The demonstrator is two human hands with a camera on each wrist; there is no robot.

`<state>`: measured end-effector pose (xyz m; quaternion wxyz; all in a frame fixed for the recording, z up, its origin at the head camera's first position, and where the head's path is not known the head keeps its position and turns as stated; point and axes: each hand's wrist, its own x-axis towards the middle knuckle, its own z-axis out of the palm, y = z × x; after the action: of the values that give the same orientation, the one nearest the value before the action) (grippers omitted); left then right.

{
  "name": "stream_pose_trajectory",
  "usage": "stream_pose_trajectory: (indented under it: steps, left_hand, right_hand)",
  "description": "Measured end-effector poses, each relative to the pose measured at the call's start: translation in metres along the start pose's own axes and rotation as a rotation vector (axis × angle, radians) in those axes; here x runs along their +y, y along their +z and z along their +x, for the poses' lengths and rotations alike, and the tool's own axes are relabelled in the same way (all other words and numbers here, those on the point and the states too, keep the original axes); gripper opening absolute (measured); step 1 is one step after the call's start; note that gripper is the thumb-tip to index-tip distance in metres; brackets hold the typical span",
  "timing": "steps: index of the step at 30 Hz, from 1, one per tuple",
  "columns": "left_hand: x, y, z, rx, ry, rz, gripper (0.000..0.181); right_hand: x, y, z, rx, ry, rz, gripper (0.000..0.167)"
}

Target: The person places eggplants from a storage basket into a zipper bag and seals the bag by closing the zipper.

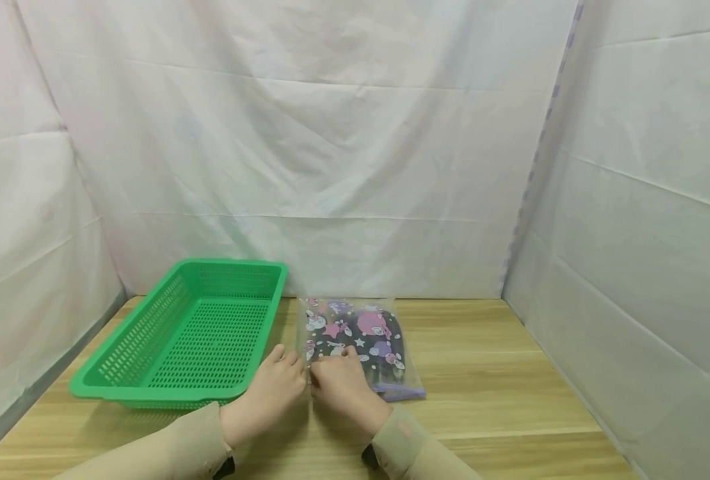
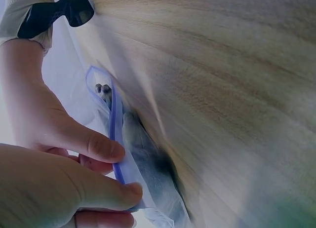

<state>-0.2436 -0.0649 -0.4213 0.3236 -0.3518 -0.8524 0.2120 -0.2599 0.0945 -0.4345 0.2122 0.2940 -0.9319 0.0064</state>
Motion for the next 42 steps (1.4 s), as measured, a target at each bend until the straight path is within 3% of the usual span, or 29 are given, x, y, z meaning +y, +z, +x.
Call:
stream_pose_trajectory:
  steps: [24,42]
  left_hand:
    - [0.0,0.003,-0.001,-0.063,0.0,0.008,0.006]
    - [0.0,0.005,-0.002,-0.055,-0.008,-0.013,0.005]
  right_hand:
    - [0.015,0.002,-0.007,-0.04,0.003,0.001,0.014]
    - [0.022,0.001,-0.015,-0.045,0.012,0.018,0.019]
